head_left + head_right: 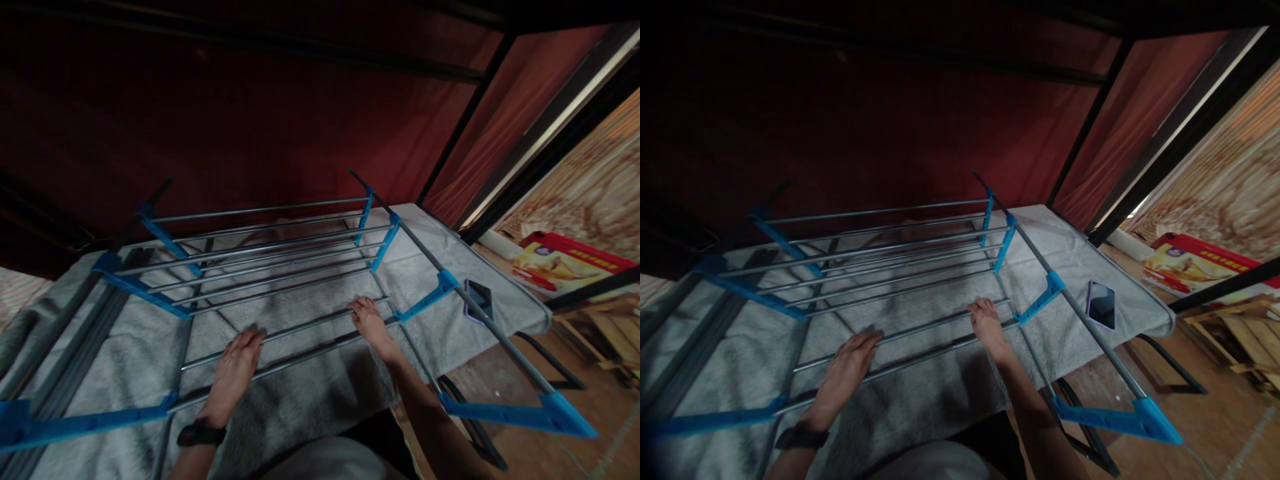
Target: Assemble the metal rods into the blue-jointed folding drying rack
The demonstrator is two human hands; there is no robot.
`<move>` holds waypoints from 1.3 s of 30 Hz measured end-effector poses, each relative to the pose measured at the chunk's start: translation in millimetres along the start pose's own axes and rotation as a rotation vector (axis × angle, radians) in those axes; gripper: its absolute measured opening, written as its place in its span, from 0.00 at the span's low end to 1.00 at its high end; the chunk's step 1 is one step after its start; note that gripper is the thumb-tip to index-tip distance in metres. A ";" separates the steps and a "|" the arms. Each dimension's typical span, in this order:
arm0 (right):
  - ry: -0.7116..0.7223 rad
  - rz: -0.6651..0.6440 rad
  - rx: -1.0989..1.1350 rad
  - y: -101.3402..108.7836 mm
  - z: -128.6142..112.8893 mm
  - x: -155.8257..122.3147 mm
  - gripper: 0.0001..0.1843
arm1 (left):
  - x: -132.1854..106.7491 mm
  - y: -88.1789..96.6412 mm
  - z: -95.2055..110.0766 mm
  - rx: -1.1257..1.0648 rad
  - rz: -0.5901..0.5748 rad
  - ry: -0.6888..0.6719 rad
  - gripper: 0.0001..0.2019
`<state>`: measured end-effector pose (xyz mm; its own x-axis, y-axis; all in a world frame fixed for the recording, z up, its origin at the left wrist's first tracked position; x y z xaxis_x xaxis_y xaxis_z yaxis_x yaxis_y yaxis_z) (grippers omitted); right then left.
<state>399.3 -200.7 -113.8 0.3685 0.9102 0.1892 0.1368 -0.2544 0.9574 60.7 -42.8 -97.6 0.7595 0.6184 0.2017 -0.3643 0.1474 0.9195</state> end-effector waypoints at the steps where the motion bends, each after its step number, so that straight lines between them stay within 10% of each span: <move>1: 0.005 0.005 -0.003 -0.6 0.1 0.0 0.16 | 1.7 0.4 2.6 0.011 -0.010 0.001 0.19; 14: 0.114 0.050 -0.093 -15.6 16.0 -12.3 0.16 | 9.9 20.8 36.6 0.035 -0.164 0.199 0.19; 39: 0.112 0.049 0.012 -13.3 7.2 -16.8 0.15 | 6.0 19.3 42.5 -0.113 -0.159 0.140 0.11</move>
<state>397.9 -215.0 -131.3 0.2704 0.9272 0.2593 0.1325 -0.3027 0.9438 81.0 -69.0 -64.3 0.7329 0.6804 0.0013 -0.3102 0.3324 0.8907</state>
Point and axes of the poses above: each hand's wrist, its own x-axis towards the middle knuckle, its own y-axis out of the back of the hand, z = x × y, the point moved 2 cm from there along x, towards the middle knuckle, and after that the axes turned 8 degrees about -x, right-handed, at the moved point
